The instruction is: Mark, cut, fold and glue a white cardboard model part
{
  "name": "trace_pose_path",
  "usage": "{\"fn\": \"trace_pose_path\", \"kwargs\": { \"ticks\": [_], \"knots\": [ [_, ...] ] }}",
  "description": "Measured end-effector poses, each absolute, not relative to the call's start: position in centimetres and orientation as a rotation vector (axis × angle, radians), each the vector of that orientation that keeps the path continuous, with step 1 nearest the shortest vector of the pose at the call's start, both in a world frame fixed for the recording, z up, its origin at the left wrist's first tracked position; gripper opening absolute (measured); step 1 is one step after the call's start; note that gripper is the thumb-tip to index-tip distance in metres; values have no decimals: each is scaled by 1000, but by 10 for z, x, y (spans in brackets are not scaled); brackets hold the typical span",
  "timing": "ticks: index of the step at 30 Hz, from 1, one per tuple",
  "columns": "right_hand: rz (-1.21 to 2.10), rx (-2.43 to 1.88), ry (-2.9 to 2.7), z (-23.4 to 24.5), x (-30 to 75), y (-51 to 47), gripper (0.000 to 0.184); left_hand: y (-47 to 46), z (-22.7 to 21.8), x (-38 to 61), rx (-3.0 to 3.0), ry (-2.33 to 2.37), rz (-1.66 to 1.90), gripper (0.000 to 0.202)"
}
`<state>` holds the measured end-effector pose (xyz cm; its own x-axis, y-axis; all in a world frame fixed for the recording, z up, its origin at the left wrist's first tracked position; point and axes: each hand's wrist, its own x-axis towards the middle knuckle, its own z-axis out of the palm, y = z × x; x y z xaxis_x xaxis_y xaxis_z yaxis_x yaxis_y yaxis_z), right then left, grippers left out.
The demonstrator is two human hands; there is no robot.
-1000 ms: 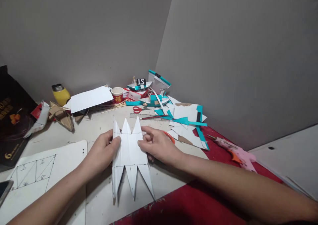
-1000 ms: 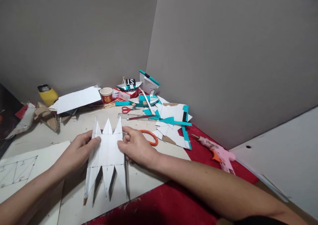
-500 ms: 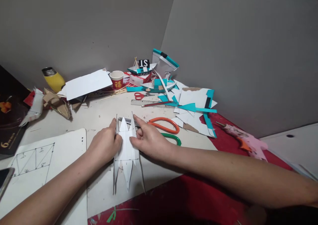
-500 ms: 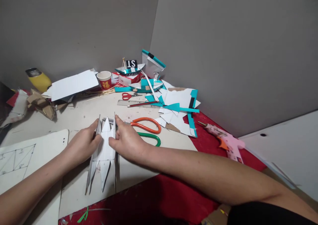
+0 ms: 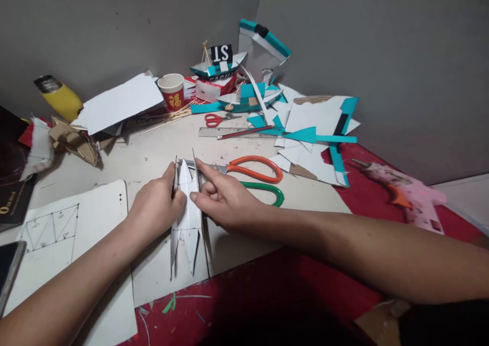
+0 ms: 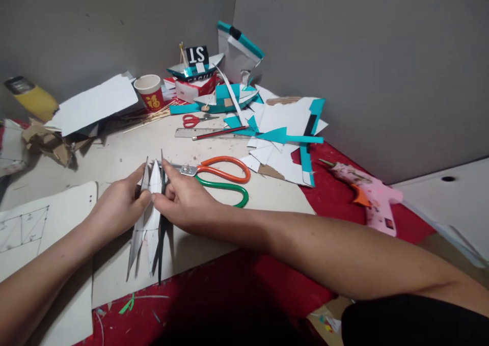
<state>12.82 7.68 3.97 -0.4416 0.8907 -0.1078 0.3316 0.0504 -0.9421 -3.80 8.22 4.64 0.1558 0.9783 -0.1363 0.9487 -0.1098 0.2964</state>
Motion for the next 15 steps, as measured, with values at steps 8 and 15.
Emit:
{"fn": "trace_pose_path", "kwargs": {
  "ticks": [8,15],
  "knots": [
    [1280,-1291,-2061,34,132,80,82,83,51,-48,2001,1534,452,51],
    [1188,-1298,-2165,31,131,80,82,81,42,-45,2091,1835,323,59]
  ]
}}
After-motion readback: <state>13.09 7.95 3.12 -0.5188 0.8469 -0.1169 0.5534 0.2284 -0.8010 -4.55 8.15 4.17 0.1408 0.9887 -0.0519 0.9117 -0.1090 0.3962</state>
